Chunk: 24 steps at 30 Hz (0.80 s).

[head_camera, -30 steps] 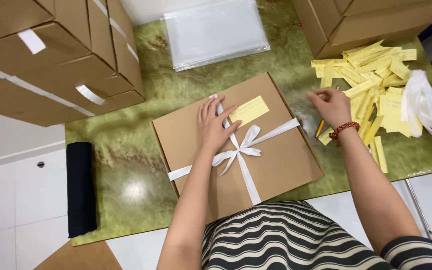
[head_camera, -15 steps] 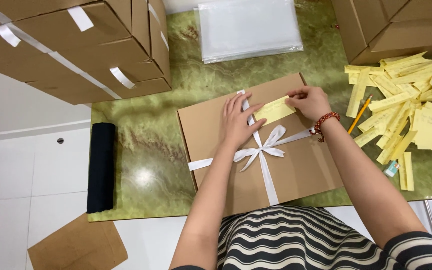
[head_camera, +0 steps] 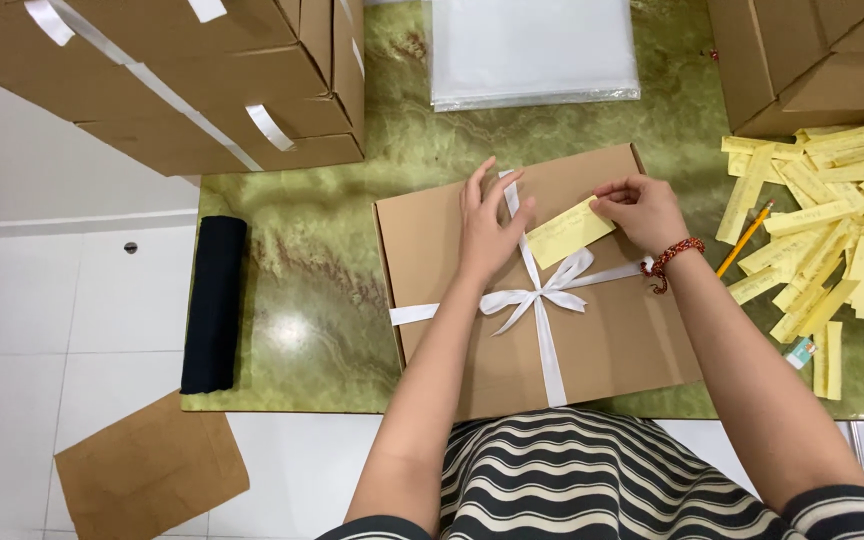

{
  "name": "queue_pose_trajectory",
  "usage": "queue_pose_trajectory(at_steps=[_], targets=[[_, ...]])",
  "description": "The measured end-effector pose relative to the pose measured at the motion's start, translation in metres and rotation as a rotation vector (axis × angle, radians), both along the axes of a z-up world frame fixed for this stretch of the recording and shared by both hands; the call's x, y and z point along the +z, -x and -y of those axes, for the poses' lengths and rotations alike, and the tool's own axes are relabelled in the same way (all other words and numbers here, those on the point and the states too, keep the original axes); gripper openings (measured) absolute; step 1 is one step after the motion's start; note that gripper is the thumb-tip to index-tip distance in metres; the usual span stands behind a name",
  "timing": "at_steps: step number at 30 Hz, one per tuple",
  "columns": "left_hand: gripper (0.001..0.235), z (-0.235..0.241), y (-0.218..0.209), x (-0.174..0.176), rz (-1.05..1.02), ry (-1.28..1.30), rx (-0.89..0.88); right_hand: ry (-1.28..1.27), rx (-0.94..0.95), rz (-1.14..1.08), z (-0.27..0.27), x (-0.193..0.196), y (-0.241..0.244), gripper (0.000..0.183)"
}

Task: Writing a note and packing a garment into a gift box with a ribbon

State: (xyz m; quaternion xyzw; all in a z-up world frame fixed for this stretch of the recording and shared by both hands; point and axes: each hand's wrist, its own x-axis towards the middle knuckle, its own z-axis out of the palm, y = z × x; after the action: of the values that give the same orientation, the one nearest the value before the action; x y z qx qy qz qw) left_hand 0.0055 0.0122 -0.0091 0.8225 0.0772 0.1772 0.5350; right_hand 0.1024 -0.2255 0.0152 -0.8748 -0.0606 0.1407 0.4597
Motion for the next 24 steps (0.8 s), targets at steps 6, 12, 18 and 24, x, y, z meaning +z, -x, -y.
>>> queue_pose_trajectory(at_steps=[6,12,18,24], targets=[[0.04,-0.007,-0.008,-0.014,-0.002,0.088,0.053,-0.009,0.056,0.06,0.003,0.0,0.015,0.023],[0.03,-0.006,-0.008,-0.012,0.007,0.107,0.047,-0.064,0.103,-0.071,0.017,0.009,0.024,0.025],[0.027,-0.013,-0.01,-0.013,-0.033,0.15,0.042,-0.061,0.141,-0.141,-0.002,0.025,0.043,0.025],[0.026,-0.049,0.026,0.01,-0.015,-0.055,0.072,-0.024,0.191,-0.121,-0.007,0.023,0.052,0.025]])
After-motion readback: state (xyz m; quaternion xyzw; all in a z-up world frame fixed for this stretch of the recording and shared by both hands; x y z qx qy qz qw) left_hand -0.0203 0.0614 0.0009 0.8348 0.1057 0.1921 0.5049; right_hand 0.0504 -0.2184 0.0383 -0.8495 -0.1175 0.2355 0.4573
